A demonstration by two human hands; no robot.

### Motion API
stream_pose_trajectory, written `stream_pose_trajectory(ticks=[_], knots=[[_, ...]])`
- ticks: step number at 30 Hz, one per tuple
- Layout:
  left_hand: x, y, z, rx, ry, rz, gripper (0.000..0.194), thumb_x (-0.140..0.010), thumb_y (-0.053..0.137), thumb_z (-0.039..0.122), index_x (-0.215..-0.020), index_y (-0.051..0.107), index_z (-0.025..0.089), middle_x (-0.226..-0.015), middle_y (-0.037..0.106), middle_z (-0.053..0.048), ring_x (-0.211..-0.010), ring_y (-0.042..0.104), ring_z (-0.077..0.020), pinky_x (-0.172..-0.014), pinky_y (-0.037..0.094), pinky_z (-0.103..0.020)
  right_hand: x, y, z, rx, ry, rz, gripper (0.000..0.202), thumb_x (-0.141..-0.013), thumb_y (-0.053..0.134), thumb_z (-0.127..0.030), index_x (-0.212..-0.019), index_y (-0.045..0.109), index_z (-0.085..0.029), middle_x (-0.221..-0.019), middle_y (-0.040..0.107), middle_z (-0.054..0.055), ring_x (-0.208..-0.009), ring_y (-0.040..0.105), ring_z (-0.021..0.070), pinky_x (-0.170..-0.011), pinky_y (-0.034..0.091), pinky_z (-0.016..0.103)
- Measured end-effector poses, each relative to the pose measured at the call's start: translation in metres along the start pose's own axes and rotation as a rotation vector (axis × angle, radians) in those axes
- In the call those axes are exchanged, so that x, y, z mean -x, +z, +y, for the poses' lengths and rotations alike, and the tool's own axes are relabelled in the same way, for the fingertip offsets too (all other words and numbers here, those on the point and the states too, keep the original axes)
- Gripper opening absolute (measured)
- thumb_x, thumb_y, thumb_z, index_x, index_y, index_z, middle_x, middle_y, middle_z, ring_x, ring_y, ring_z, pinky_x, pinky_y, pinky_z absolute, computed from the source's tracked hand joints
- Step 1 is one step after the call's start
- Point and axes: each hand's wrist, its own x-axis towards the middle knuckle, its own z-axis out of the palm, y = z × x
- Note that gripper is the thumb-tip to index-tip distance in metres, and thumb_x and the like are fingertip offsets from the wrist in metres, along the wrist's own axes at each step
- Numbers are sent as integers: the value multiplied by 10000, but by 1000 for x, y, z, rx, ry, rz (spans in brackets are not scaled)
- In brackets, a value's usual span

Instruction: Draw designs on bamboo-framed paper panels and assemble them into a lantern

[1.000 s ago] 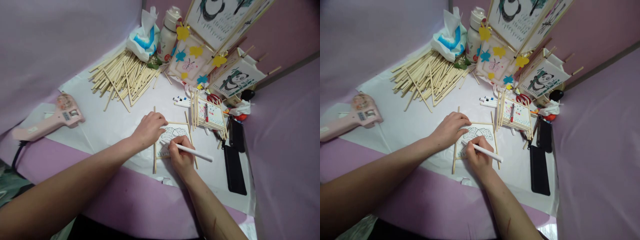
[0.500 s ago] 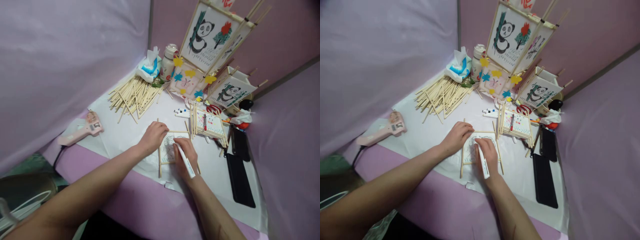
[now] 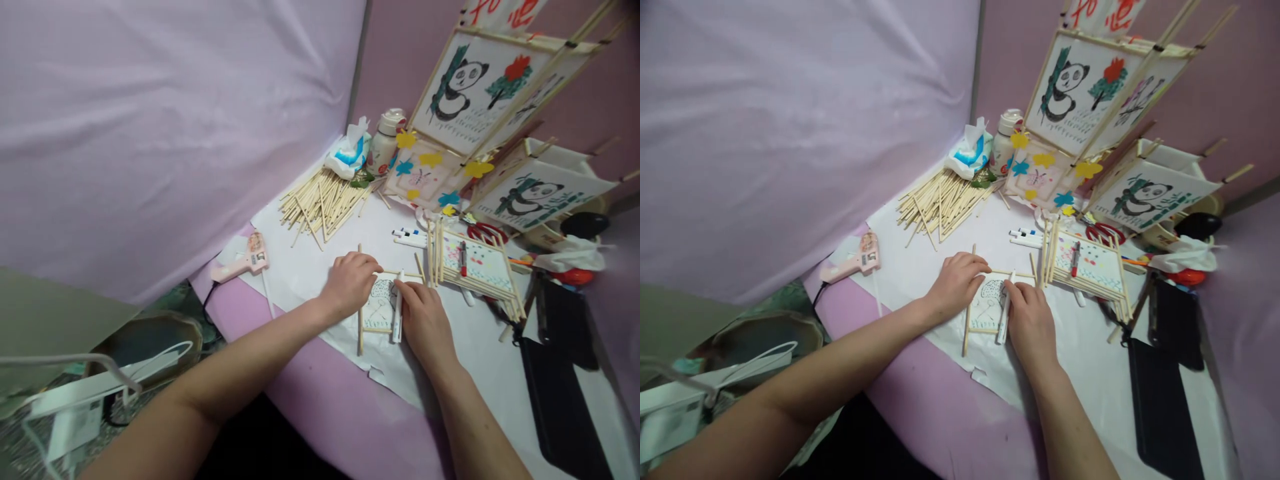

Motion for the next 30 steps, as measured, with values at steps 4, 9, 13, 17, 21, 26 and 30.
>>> stream_pose_trajectory(ticks=[4, 9, 13, 17, 21, 26, 30], knots=[[10, -3, 7, -8, -24, -21, 207, -979, 547, 212, -1144, 669, 233, -1253, 664, -46, -1228, 535, -222, -1000, 423, -427, 2, 1, 3, -5, 2, 0, 483, -891, 428, -70, -1315, 611, -211, -1086, 664, 131, -960, 578, 281, -863, 522, 443], [47, -32, 19, -85, 35, 10, 246, -968, 589, 257, -1207, 636, 217, -1344, 610, -78, -1289, 492, -269, -1032, 389, -478, 2, -3, -2, 2, 45, 49, 538, -850, 423, -40, -1341, 594, -177, -1156, 624, 148, -1021, 563, 289, -886, 515, 445], [85, -56, 10, -74, -60, 48, 213, -981, 542, 233, -1171, 637, 212, -1297, 634, -103, -1254, 528, -267, -1013, 401, -482, 0, -5, -8, -3, 64, 93, 532, -829, 429, -28, -1301, 623, -179, -1214, 598, 160, -1066, 556, 293, -934, 499, 473], [113, -56, -5, -31, -153, 23, 198, -971, 544, 228, -1141, 645, 221, -1253, 652, -95, -1223, 557, -256, -1009, 410, -482, 2, -3, -14, -7, 67, 129, 529, -817, 444, -24, -1276, 633, -208, -1252, 594, 148, -1100, 546, 297, -932, 485, 492], [128, -45, -6, 4, -180, 11, 201, -961, 560, 223, -1138, 655, 211, -1246, 651, -94, -1221, 554, -259, -1021, 399, -489, 6, 1, -15, 18, 66, 134, 485, -832, 466, -46, -1241, 647, -233, -1260, 615, 131, -1112, 538, 311, -880, 463, 485], [132, -36, 5, 9, -167, 21, 192, -954, 579, 204, -1130, 654, 219, -1249, 646, -78, -1234, 540, -250, -1035, 383, -475, 6, 6, -13, 26, 45, 146, 423, -827, 511, -52, -1162, 683, -243, -1197, 654, 100, -1080, 555, 293, -832, 423, 422], [124, -32, 14, 28, -137, -2, 184, -962, 574, 212, -1128, 652, 223, -1249, 650, -73, -1234, 538, -242, -1036, 374, -470, 6, 7, -11, 25, 30, 164, 392, -844, 508, -57, -1144, 688, -232, -1171, 664, 96, -1049, 560, 278, -812, 402, 399]])
